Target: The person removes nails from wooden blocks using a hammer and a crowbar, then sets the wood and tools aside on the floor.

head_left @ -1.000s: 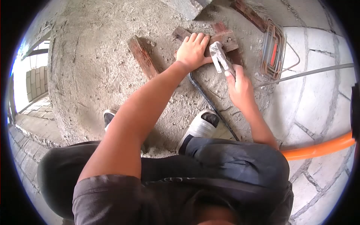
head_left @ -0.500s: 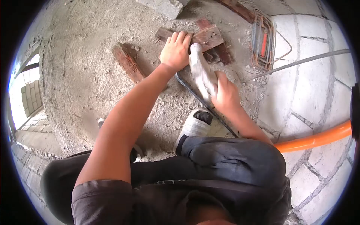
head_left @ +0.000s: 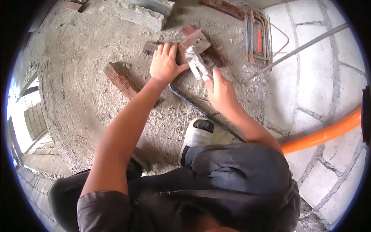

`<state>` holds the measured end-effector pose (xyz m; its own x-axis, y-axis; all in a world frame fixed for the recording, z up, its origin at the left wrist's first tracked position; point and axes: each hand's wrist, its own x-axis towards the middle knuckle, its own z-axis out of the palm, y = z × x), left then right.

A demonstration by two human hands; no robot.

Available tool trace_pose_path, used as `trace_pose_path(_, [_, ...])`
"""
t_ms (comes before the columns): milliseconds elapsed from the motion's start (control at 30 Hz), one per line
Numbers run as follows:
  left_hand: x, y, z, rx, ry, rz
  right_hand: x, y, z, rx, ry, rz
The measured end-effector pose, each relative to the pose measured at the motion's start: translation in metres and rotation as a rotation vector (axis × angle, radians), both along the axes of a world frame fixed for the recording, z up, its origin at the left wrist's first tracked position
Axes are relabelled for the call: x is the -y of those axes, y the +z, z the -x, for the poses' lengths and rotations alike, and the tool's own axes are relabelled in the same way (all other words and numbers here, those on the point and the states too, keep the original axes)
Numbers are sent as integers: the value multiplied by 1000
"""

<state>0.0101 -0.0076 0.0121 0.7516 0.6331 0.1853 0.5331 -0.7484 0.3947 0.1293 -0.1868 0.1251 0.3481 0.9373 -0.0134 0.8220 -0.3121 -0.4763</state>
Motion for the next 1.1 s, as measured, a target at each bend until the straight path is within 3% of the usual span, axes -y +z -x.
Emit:
trace_pose_path(100, [9, -24, 4, -140, -67, -161, 7, 31, 29, -101, 157, -176])
trace_pose_path(167, [15, 4, 2, 20, 43, 46, 4, 31, 30, -13, 272, -255])
trace_pose_path(233, [8, -19, 4, -45, -30, -74, 8, -8, 16, 44, 35, 57])
trace_pose_path(300, [11, -2, 2, -1, 7, 10, 6, -20, 6, 69, 12, 24])
trace_pose_path(333, [6, -24, 2, -30, -35, -132, 2, -9, 11, 12, 21, 10])
trace_pose_path(400, [16, 4, 5, -27, -17, -32, 7, 20, 31, -101, 67, 14])
trace_pose_path(500, [14, 4, -1, 7, 49, 91, 6, 23, 34, -28, 261, -338])
trace_pose_path(567, [10, -18, 3, -64, 10, -154, 11, -2, 18, -23, 49, 42])
trace_pose_path(600, [12, 4, 0, 32, 8, 52, 12, -34, 3, -65, -60, 28])
trace_pose_path(767, [20, -1, 3, 40, 18, 28, 45, -17, 13, -81, -118, 89])
trace_pose_path(833, [12, 6, -1, 47, 7, 25, 58, -28, 3, -74, -130, 7])
trace_pose_path(933, [11, 8, -6, 128, 9, 21, 102, -58, -14, 91, -265, 136])
trace_pose_path(1100, [11, 8, -8, 194, 25, 88, 158, -107, -28, 191, -426, 92])
